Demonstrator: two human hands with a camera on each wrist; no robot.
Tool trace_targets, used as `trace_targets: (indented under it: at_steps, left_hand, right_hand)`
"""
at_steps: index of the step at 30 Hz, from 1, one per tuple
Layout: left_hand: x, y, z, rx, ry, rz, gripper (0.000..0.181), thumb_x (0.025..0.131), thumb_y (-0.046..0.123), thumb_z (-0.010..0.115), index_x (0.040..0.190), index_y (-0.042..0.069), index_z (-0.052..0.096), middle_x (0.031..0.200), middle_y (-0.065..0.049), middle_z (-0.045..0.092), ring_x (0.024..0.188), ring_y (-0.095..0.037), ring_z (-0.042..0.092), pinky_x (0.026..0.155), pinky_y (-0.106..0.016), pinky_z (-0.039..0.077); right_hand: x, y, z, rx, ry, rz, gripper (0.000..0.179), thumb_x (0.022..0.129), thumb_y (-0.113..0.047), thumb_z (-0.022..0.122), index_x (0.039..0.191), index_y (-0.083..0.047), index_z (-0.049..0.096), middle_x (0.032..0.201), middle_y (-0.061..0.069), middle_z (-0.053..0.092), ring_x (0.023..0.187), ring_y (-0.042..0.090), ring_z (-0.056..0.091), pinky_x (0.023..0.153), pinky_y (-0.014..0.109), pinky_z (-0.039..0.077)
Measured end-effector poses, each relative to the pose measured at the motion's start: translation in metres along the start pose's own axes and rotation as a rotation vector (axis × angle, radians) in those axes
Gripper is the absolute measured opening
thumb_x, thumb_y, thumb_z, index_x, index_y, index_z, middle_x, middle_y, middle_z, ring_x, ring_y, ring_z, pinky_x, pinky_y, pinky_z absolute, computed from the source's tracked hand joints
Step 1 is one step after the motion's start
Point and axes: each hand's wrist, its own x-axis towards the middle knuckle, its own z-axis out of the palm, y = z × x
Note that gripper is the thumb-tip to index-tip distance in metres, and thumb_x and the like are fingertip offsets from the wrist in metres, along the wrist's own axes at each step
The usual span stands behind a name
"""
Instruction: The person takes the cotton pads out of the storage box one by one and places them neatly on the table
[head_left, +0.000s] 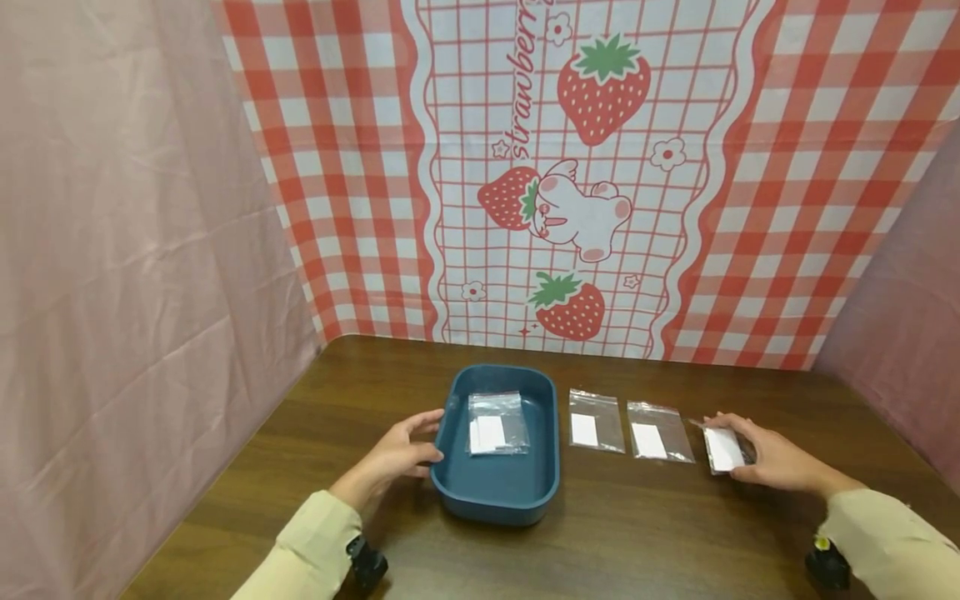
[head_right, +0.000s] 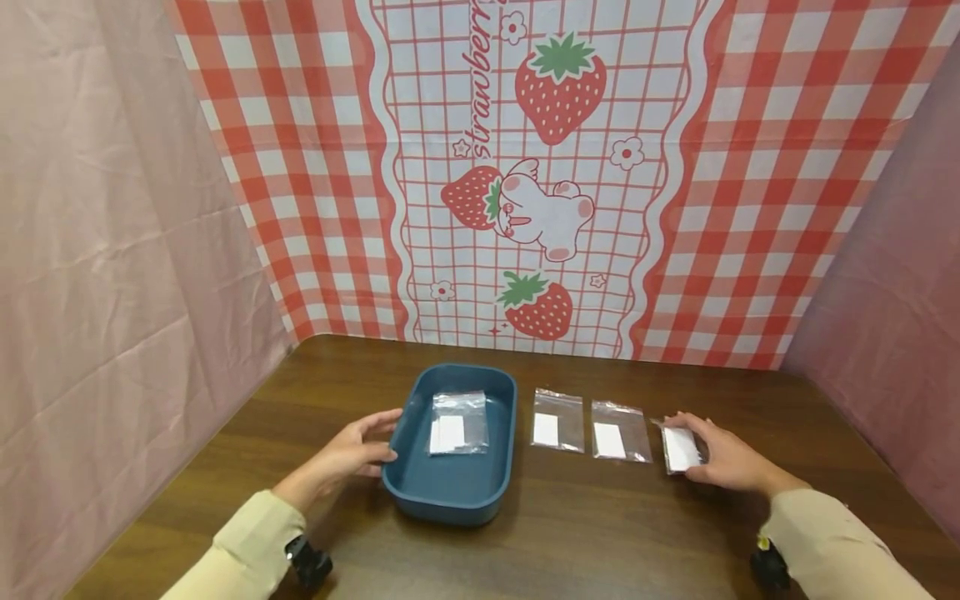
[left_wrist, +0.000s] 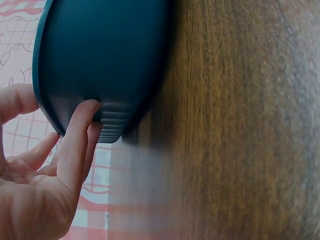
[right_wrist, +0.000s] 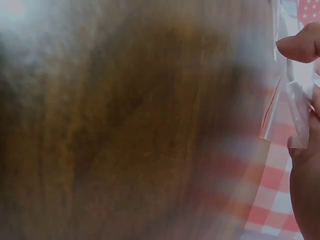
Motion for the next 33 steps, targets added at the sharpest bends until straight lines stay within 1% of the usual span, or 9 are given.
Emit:
trace_targets:
  at_steps: [1, 3, 8, 12, 17, 23, 27, 29, 33]
  left_hand:
    - [0.0, 0.0, 0.0, -0.002, 0.0, 0.0, 0.068, 0.075, -0.007, 0.061, 0.139, 0.0, 0.038, 0.132, -0.028, 0.044, 0.093, -0.032, 0.059, 0.064, -0.043, 0.053]
    - [0.0, 0.0, 0.0, -0.005, 0.0, 0.0, 0.068, 0.075, -0.007, 0.061, 0.139, 0.0, 0.038, 0.132, -0.028, 0.044, 0.091, -0.031, 0.06, 0.064, -0.042, 0.053]
    - [0.0, 0.001, 0.001, -0.01, -0.002, 0.0, 0.068, 0.075, -0.007, 0.061, 0.139, 0.0, 0.038, 0.132, -0.028, 0.043, 0.088, -0.029, 0.06, 0.064, -0.042, 0.053]
    - [-0.001, 0.001, 0.001, -0.001, 0.007, -0.003, 0.068, 0.075, -0.007, 0.061, 0.139, 0.0, 0.039, 0.131, -0.028, 0.044, 0.092, -0.032, 0.059, 0.064, -0.043, 0.053]
    - [-0.001, 0.002, 0.001, 0.004, 0.009, -0.005, 0.067, 0.075, -0.006, 0.061, 0.138, 0.001, 0.039, 0.131, -0.027, 0.044, 0.092, -0.032, 0.059, 0.064, -0.043, 0.053]
    - [-0.002, 0.003, 0.001, 0.003, 0.006, -0.004, 0.067, 0.075, -0.006, 0.061, 0.139, 0.001, 0.039, 0.131, -0.028, 0.044, 0.092, -0.032, 0.059, 0.065, -0.042, 0.053]
    - [-0.002, 0.004, 0.001, 0.002, 0.005, -0.007, 0.067, 0.075, -0.006, 0.061, 0.139, 0.0, 0.039, 0.132, -0.028, 0.043, 0.092, -0.032, 0.059, 0.065, -0.042, 0.053]
    - [-0.002, 0.004, 0.001, 0.003, 0.006, -0.008, 0.067, 0.075, -0.006, 0.061, 0.139, 0.0, 0.039, 0.132, -0.028, 0.043, 0.091, -0.031, 0.059, 0.065, -0.042, 0.053]
    - [-0.001, 0.004, 0.002, -0.003, 0.007, -0.009, 0.067, 0.075, -0.006, 0.06, 0.139, 0.0, 0.039, 0.131, -0.027, 0.043, 0.088, -0.029, 0.059, 0.065, -0.042, 0.053]
  right_hand:
    - [0.0, 0.001, 0.0, -0.007, -0.019, 0.012, 0.065, 0.059, -0.009, 0.078, 0.118, -0.005, 0.052, 0.124, 0.033, 0.048, 0.107, 0.049, 0.046, 0.071, 0.036, 0.043]
    - [0.0, 0.006, 0.001, -0.001, -0.039, 0.023, 0.063, 0.059, -0.008, 0.077, 0.117, -0.003, 0.052, 0.123, 0.034, 0.048, 0.105, 0.046, 0.049, 0.069, 0.034, 0.044]
    - [0.001, 0.013, 0.006, 0.052, -0.078, 0.051, 0.058, 0.065, -0.007, 0.073, 0.118, -0.001, 0.048, 0.118, 0.031, 0.05, 0.086, 0.026, 0.052, 0.062, 0.03, 0.04]
    - [0.002, 0.015, 0.008, 0.072, -0.083, 0.05, 0.056, 0.067, -0.008, 0.07, 0.118, -0.002, 0.047, 0.117, 0.03, 0.049, 0.084, 0.022, 0.048, 0.062, 0.032, 0.039]
    - [0.002, 0.016, 0.011, 0.075, -0.076, 0.059, 0.055, 0.067, -0.008, 0.07, 0.117, -0.001, 0.048, 0.118, 0.031, 0.048, 0.089, 0.03, 0.05, 0.063, 0.035, 0.041]
    - [0.002, 0.022, 0.013, 0.061, -0.077, 0.023, 0.057, 0.068, -0.01, 0.068, 0.121, 0.004, 0.05, 0.124, 0.033, 0.044, 0.11, 0.054, 0.038, 0.075, 0.059, 0.039]
    - [0.001, 0.028, 0.015, 0.057, -0.057, -0.022, 0.058, 0.068, -0.01, 0.067, 0.122, 0.002, 0.052, 0.13, 0.02, 0.046, 0.112, 0.057, 0.034, 0.079, 0.066, 0.032]
    - [0.0, 0.029, 0.016, 0.062, -0.044, -0.043, 0.058, 0.069, -0.009, 0.067, 0.124, 0.0, 0.052, 0.135, 0.006, 0.043, 0.116, 0.053, 0.033, 0.08, 0.066, 0.03]
    - [-0.003, 0.026, 0.018, 0.095, -0.014, -0.077, 0.055, 0.072, -0.009, 0.066, 0.126, -0.004, 0.052, 0.137, -0.014, 0.036, 0.13, 0.02, 0.025, 0.082, 0.066, 0.029]
